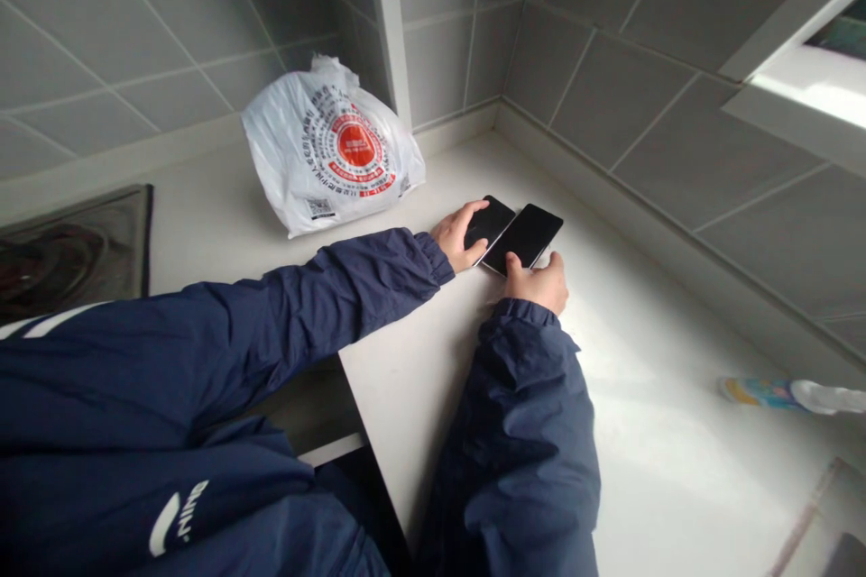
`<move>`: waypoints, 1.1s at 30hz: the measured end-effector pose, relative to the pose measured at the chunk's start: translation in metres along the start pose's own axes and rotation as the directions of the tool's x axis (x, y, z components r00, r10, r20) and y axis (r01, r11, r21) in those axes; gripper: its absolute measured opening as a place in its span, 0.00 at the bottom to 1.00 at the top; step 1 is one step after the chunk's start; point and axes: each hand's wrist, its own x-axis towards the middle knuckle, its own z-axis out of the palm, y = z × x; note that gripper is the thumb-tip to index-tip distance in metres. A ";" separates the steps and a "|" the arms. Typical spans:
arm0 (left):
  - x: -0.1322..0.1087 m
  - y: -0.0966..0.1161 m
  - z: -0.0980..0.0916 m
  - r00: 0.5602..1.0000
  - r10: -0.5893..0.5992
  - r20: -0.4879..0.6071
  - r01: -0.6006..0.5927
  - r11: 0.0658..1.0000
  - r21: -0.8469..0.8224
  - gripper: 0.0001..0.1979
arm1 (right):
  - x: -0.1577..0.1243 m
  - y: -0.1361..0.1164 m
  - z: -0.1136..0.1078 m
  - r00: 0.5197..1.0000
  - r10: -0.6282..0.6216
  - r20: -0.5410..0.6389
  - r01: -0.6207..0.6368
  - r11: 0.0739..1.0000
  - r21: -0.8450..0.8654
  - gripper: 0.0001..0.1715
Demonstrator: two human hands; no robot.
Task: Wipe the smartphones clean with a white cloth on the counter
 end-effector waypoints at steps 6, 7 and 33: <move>-0.002 0.000 0.013 0.997 -0.002 -0.072 0.010 0.994 0.110 0.33 | 0.006 0.011 -0.009 0.992 0.037 0.117 -0.053 0.989 0.135 0.20; -0.003 0.000 0.015 0.997 -0.005 -0.081 0.015 0.992 0.127 0.33 | 0.004 0.013 -0.011 0.991 0.028 0.128 -0.049 0.985 0.168 0.19; -0.024 0.040 0.025 0.972 0.016 0.235 0.186 0.561 -0.807 0.39 | -0.050 0.037 -0.023 0.993 -0.096 0.073 0.001 0.611 0.792 0.25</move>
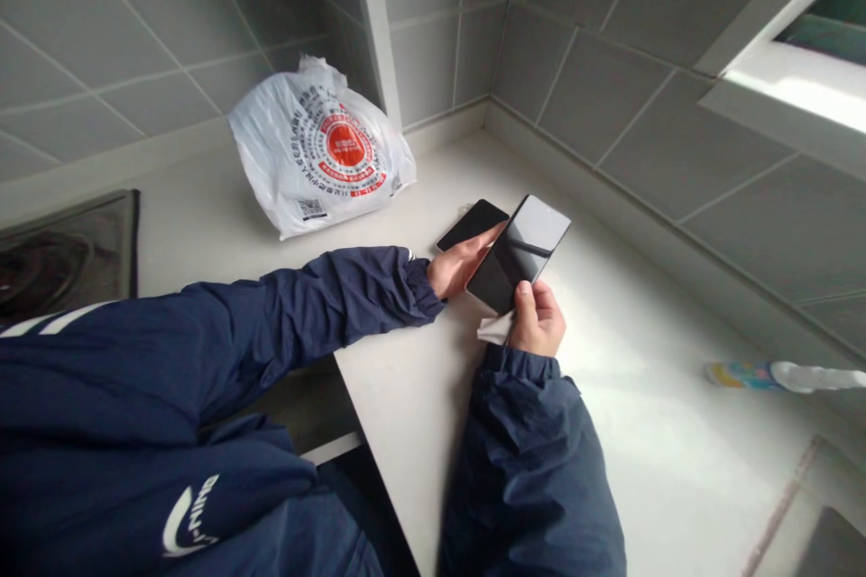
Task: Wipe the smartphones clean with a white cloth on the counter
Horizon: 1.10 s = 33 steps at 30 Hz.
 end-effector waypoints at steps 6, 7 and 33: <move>-0.006 0.004 -0.005 0.941 -0.312 0.134 0.337 0.810 -0.480 0.48 | -0.018 -0.004 0.010 0.990 0.010 0.144 0.019 0.979 -0.201 0.25; -0.007 0.004 -0.006 0.937 -0.317 0.149 0.346 0.773 -0.532 0.47 | -0.018 -0.006 0.012 0.993 -0.003 0.121 0.031 0.973 -0.229 0.25; -0.007 0.003 -0.022 0.758 -0.208 0.619 0.632 0.469 -0.617 0.42 | 0.020 -0.028 -0.021 0.954 -0.194 -0.230 0.224 0.968 0.112 0.28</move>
